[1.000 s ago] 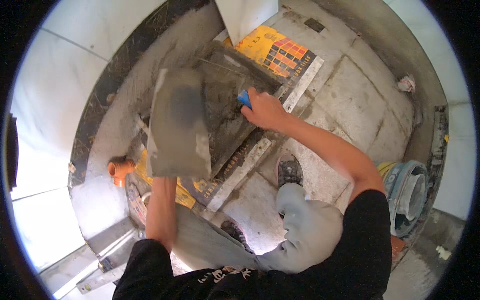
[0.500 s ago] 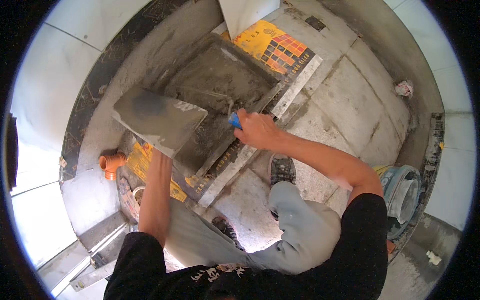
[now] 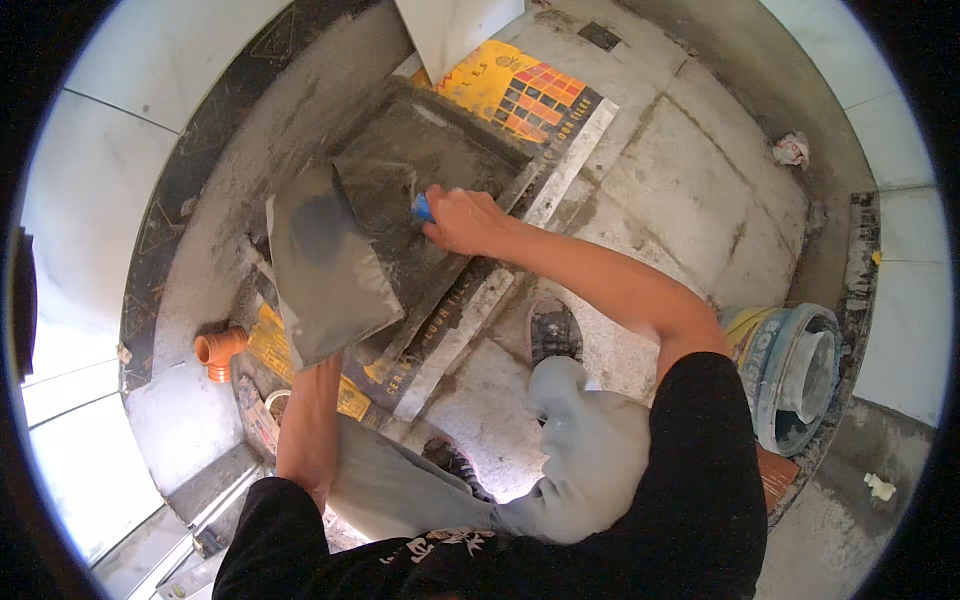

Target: Spreading and smoothing mortar in a recessed floor area using a trowel and a hawk.

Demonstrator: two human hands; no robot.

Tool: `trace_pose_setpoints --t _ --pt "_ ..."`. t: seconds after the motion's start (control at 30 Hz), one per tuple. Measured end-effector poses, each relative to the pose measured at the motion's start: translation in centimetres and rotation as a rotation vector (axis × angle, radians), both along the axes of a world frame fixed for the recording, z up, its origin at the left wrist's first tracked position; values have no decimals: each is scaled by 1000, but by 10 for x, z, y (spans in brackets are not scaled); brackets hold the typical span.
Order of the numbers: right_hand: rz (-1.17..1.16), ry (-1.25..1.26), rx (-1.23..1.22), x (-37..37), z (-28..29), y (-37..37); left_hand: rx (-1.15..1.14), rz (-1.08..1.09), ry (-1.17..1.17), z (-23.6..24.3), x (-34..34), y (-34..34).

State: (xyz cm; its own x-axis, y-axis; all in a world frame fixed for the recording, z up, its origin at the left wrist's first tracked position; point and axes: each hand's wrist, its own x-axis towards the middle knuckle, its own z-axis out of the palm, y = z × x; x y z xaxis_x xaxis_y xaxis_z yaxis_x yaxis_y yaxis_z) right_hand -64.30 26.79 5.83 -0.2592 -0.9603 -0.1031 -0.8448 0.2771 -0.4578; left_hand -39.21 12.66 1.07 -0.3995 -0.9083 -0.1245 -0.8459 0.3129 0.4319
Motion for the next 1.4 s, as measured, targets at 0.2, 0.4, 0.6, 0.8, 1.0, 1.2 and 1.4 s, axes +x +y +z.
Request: trace_pose_setpoints --t 0.2,0.4,0.6,0.8,1.0,1.2,1.4 --pt "-150 -508 -113 38 46 56 -146 125 -65 -2 -19 -10" --pt "-10 -766 -22 71 53 82 -263 208 -142 -3 -35 -1" --pt "-200 -744 154 24 9 9 -389 134 -206 -2 -21 37" --pt "-268 -666 174 2 66 42 -537 78 -297 -2 -1 -13" --pt "-3 -505 64 47 124 57 -670 -77 -410 -1 23 -60" --pt "-12 -594 386 31 57 48 -796 -148 -473 -4 38 -66" --pt "-159 -498 90 66 85 53 -912 -100 -563 -21 6 -71"
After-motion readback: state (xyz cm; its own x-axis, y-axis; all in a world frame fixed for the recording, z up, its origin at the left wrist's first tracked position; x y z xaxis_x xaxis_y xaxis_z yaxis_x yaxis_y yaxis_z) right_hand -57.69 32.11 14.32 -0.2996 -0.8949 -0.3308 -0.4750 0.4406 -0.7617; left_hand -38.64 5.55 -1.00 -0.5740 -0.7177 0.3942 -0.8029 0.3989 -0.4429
